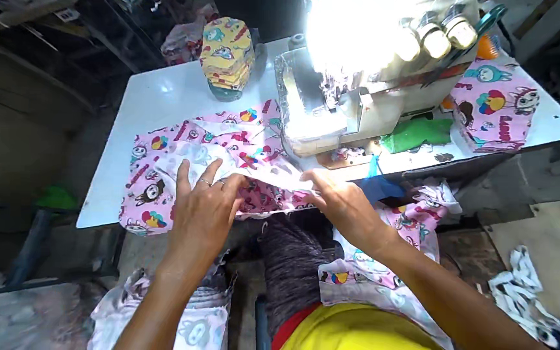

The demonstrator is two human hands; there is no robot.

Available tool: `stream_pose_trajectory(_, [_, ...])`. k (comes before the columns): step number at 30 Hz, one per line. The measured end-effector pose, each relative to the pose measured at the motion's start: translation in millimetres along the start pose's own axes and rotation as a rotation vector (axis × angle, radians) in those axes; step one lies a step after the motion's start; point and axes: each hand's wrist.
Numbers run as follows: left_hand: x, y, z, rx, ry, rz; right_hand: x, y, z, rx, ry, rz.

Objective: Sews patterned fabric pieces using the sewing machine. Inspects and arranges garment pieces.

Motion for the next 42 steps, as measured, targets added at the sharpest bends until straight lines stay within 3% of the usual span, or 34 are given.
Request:
stream_pose_trajectory(5, [-10.7, -17.6, 14.3, -0.014, 0.218, 0.256, -0.5, -8.5, 0.7, -0.151, 0.109, 0.144])
stream_pose_trajectory(10, [-11.1, -27.1, 22.5, -0.067, 0.351, 0.562, 0.0, -6.3, -8.3, -0.112, 0.087, 0.113])
stream_pose_trajectory(14, [1.1, -39.6, 33.4, -0.472, 0.415, 0.776, 1.6, -5.8, -18.2, 0.028, -0.035, -0.085])
stream_pose_trajectory(16, [12.8, -49.6, 38.3, -0.715, 0.380, 0.859, 4.9, -3.2, -19.5, 0.243, -0.076, -0.261])
stream_pose_trajectory(18, [29.5, -52.2, 42.9, -0.763, 0.370, 0.900, 6.7, -2.5, -15.4, 0.525, -0.066, -0.363])
stream_pose_trajectory(20, [51.4, -41.6, 42.9, -0.652, 0.301, 0.843, 5.7, 0.0, -11.5, 0.766, -0.050, -0.285])
stream_pose_trajectory(22, [89.0, -24.3, 42.1, -0.534, 0.221, 0.739, 3.3, 6.5, -5.7, 0.884, -0.098, -0.066])
stream_pose_trajectory(25, [158.3, -20.8, 44.4, -0.484, 0.200, 0.495, -0.8, 15.4, 11.9, 0.822, -0.231, 0.249])
stream_pose_trajectory(28, [203.6, -27.4, 59.1, -0.507, 0.338, 0.199, -8.6, 18.5, 34.2, 0.702, -0.267, 0.362])
stream_pose_trajectory(33, [226.0, -32.0, 66.4, -0.492, 0.379, 0.138, -11.9, 24.2, 50.0, 0.695, -0.260, 0.367])
stream_pose_trajectory(37, [228.8, -33.7, 56.9, -0.489, 0.285, 0.148, -5.4, 23.7, 55.2, 0.670, -0.248, 0.339])
stream_pose_trajectory(39, [230.1, -33.9, 47.2, -0.546, 0.238, 0.115, -3.7, 24.0, 59.4, 0.565, -0.240, 0.305])
stream_pose_trajectory(42, [218.6, -24.9, 27.7, -0.622, 0.113, 0.022, -6.7, 24.9, 65.9, 0.188, -0.147, 0.283])
Point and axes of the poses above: each hand's wrist, its own x-axis towards the middle knuckle, its own y-axis out of the back of the hand, z = x × y, and after that the axes turned 3 degrees about x, right-handed
